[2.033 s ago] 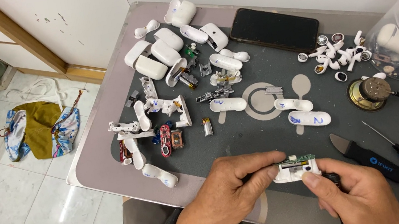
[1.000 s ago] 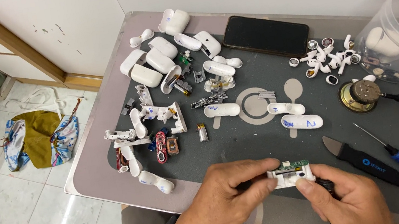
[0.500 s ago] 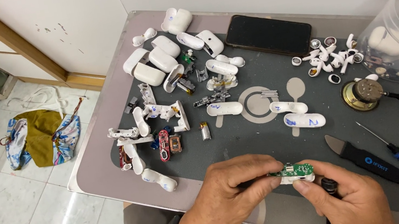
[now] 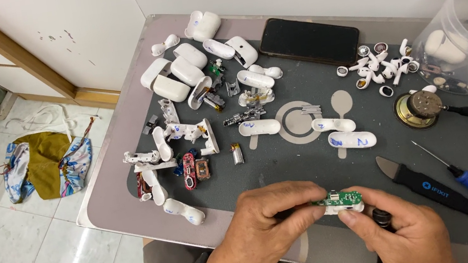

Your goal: Repairing and assembling wireless earbud components on a workbench

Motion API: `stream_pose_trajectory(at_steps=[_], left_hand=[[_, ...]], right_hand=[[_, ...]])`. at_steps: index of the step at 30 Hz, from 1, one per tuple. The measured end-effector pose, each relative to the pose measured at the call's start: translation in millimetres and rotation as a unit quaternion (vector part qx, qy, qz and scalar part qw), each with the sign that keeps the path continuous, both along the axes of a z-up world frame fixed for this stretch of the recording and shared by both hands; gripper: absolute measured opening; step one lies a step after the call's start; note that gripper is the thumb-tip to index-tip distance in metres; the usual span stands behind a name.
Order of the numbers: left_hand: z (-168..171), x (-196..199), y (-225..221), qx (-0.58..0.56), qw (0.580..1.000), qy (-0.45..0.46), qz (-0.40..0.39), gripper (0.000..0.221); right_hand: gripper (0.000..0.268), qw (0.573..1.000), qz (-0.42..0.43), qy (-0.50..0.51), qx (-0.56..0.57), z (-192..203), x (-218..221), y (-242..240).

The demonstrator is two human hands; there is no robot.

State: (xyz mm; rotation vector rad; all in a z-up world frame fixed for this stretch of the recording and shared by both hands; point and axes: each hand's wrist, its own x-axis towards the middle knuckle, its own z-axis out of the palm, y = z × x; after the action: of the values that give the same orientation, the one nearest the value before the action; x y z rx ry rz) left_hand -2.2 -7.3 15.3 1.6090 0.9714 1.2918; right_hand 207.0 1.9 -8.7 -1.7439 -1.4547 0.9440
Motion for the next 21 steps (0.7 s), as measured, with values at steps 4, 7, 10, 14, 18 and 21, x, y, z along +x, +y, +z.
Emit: stream_pose_trajectory(at_steps=[4,7,10,14,18,21], left_hand=[[-4.9,0.8,0.6,0.021,0.997,0.068,-0.001,0.035],[-9.4,4.3,-1.5,0.045,0.993,0.112,0.001,0.032],[-16.7,5.0,-3.4,0.058,0.988,0.141,0.017,0.024],[-33.9,7.2,2.1,0.126,0.965,0.224,0.057,0.023],[-31.5,10.8,8.8,0.128,0.952,0.270,0.068,0.022],[-31.6,16.4,11.7,0.165,0.943,0.275,0.087,0.024]], right_hand=[[0.036,0.998,-0.001,-0.056,0.028,-16.8,7.0,-1.8],[0.037,0.994,0.006,-0.103,0.027,-9.8,3.3,-4.8],[0.038,0.992,-0.033,-0.110,-0.049,11.2,-8.3,-6.9],[0.048,0.997,-0.028,-0.052,0.049,3.0,6.9,-6.2],[0.051,0.985,-0.066,-0.139,-0.074,13.9,26.3,5.0],[0.042,0.994,-0.099,-0.049,0.023,4.5,37.3,5.5]])
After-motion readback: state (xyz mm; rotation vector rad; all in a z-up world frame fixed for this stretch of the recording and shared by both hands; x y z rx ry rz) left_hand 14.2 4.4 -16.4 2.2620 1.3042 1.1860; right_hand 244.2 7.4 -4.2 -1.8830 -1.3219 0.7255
